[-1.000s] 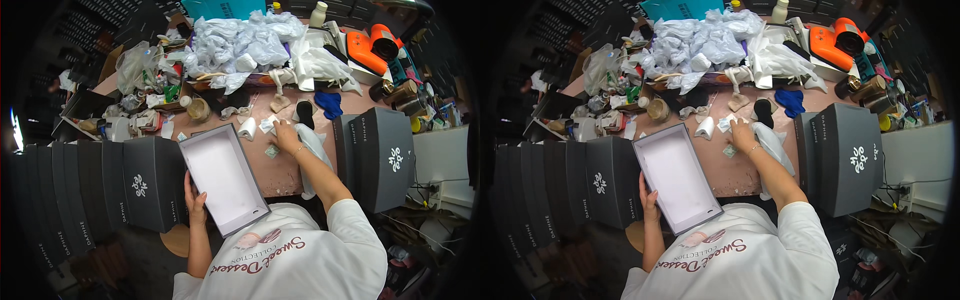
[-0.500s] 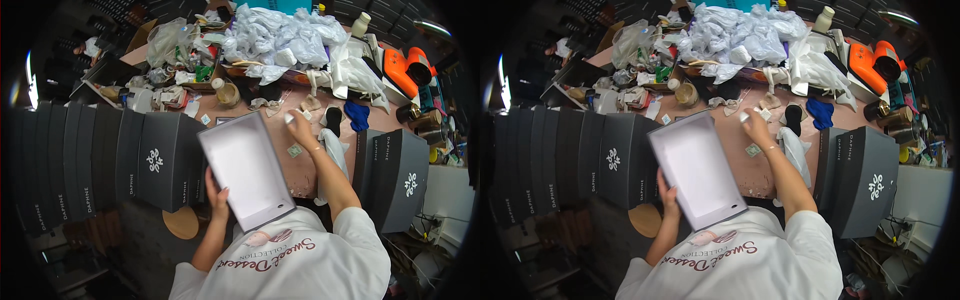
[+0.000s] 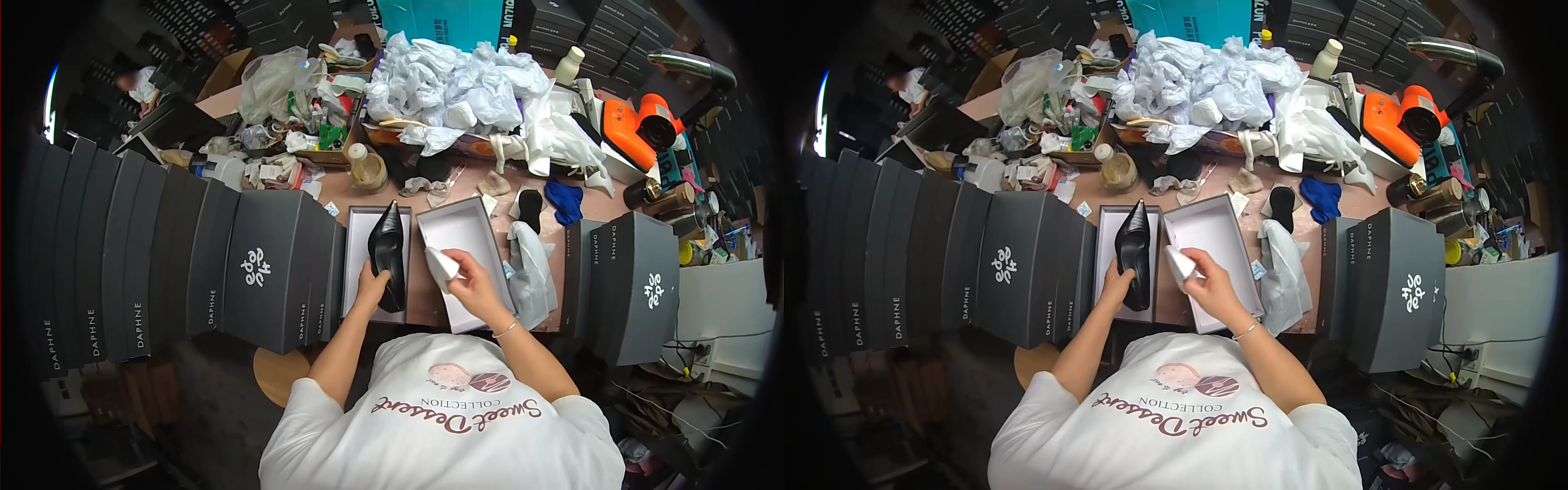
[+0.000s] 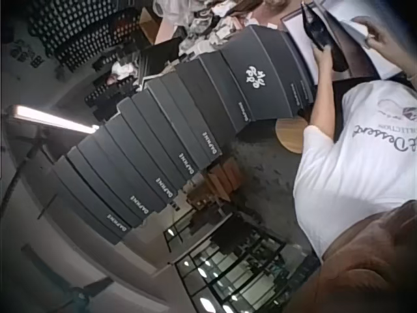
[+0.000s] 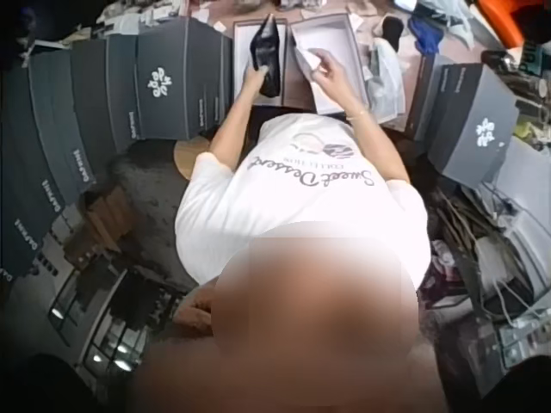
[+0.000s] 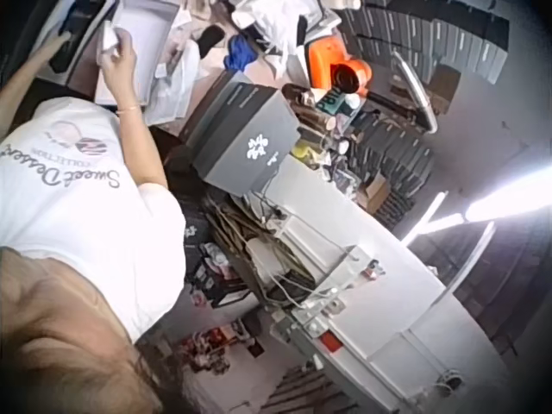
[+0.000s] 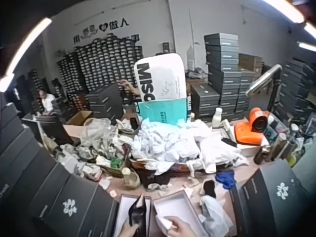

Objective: Packaging high-heeled shoes into boxes with tissue paper and silica packets.

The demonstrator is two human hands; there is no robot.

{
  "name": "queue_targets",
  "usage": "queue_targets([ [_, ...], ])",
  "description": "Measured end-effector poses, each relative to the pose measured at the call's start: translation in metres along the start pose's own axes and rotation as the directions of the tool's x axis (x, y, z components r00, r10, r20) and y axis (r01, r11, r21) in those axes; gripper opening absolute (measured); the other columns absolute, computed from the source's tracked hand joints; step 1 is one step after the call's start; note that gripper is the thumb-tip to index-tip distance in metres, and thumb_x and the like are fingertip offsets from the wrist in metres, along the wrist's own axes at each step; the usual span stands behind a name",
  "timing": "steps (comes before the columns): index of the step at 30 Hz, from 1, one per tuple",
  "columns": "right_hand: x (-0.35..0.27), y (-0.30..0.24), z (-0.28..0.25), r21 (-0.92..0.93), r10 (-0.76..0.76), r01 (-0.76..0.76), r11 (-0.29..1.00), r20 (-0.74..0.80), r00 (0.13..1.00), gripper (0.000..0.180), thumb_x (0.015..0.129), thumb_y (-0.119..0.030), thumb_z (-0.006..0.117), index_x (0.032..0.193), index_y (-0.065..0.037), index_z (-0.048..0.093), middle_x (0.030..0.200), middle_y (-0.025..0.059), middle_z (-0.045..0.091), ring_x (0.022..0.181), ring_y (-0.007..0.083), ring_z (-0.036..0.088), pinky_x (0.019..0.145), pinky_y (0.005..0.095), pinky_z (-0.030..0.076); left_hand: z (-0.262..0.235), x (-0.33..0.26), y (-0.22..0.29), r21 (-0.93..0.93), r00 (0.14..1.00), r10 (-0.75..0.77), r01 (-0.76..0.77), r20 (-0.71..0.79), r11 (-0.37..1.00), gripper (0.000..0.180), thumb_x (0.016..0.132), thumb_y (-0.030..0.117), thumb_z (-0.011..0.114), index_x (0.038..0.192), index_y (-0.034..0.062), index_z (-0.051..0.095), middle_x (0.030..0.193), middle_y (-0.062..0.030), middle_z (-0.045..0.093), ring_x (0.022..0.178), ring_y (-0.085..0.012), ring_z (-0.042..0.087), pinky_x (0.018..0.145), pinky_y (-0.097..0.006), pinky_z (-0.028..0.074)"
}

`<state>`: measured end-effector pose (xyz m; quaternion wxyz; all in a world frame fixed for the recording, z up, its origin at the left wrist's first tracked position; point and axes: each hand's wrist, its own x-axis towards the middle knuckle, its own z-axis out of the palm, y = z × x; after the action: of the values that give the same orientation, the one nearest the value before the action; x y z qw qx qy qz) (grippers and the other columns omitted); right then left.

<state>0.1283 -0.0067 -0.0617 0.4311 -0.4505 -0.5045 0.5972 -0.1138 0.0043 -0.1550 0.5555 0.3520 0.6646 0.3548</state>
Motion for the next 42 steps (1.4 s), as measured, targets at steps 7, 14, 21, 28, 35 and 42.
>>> queue_targets([
  [7,0.022,-0.006,0.043,-0.691,-0.25,0.368,0.622,0.271,0.93,0.038,0.071,-0.003,0.065,0.109,-0.006,0.057,0.108,0.0161,0.052,0.097,0.0355,0.053,0.085,0.0405,0.047,0.026,-0.071,0.053,-0.368,0.965,0.093,0.004,0.246,0.93,0.071,0.073,-0.005,0.05,0.139,0.0063,0.028,0.116,-0.0097,0.049,0.102,-0.0165,0.051,0.084,-0.028,0.045],
  [14,0.004,-0.026,0.015,-0.397,-0.153,0.197,0.896,0.14,0.978,0.04,0.075,0.006,0.054,0.114,-0.003,0.055,0.115,0.0173,0.051,0.112,0.0342,0.049,0.093,0.038,0.043,0.024,-0.068,0.078,-0.468,0.933,0.112,0.066,0.342,0.881,0.066,0.075,-0.004,0.049,0.138,0.0025,0.031,0.124,-0.0095,0.045,0.113,-0.0165,0.045,0.093,-0.028,0.041],
  [21,0.001,-0.033,0.015,-0.75,-0.161,0.254,0.61,0.196,0.967,0.056,0.072,-0.009,0.062,0.126,-0.006,0.049,0.122,0.0183,0.05,0.103,0.0355,0.055,0.085,0.0402,0.048,0.033,-0.063,0.076,-0.343,0.902,0.082,0.076,0.423,0.936,0.081,0.071,-0.007,0.052,0.144,0.0036,0.019,0.131,-0.0128,0.041,0.118,-0.0193,0.045,0.096,-0.03,0.041],
  [28,-0.005,-0.023,-0.018,-0.423,-0.127,0.058,0.904,-0.137,0.982,0.031,0.077,-0.005,0.055,0.106,0.001,0.06,0.093,0.0172,0.062,0.072,0.0253,0.061,0.066,0.0314,0.049,0.035,-0.067,0.083,-0.44,0.845,-0.022,0.301,0.534,0.846,0.069,0.07,-0.008,0.05,0.137,0.0016,0.034,0.114,-0.0093,0.052,0.103,-0.0167,0.055,0.089,-0.031,0.048],
  [35,-0.003,0.01,-0.057,-0.925,-0.281,-0.058,0.377,-0.174,0.944,0.06,0.077,-0.011,0.06,0.133,0.001,0.041,0.129,0.0304,0.043,0.109,0.0396,0.052,0.089,0.0432,0.045,0.046,-0.059,0.07,-0.504,0.974,0.016,0.104,0.228,0.857,0.054,0.076,-0.01,0.044,0.128,0.0042,0.039,0.105,-0.0057,0.053,0.09,-0.0136,0.053,0.082,-0.027,0.046],
  [42,0.047,0.019,-0.121,-0.77,-0.427,-0.111,0.629,-0.461,0.778,0.072,0.072,-0.026,0.075,0.13,-0.001,0.04,0.123,0.0237,0.049,0.117,0.0381,0.046,0.096,0.0459,0.039,0.056,-0.061,0.099,-0.588,0.949,0.0,0.196,0.316,0.784,0.043,0.083,0.006,0.053,0.124,0.0018,0.044,0.109,-0.0082,0.056,0.1,-0.0189,0.057,0.09,-0.034,0.047],
])
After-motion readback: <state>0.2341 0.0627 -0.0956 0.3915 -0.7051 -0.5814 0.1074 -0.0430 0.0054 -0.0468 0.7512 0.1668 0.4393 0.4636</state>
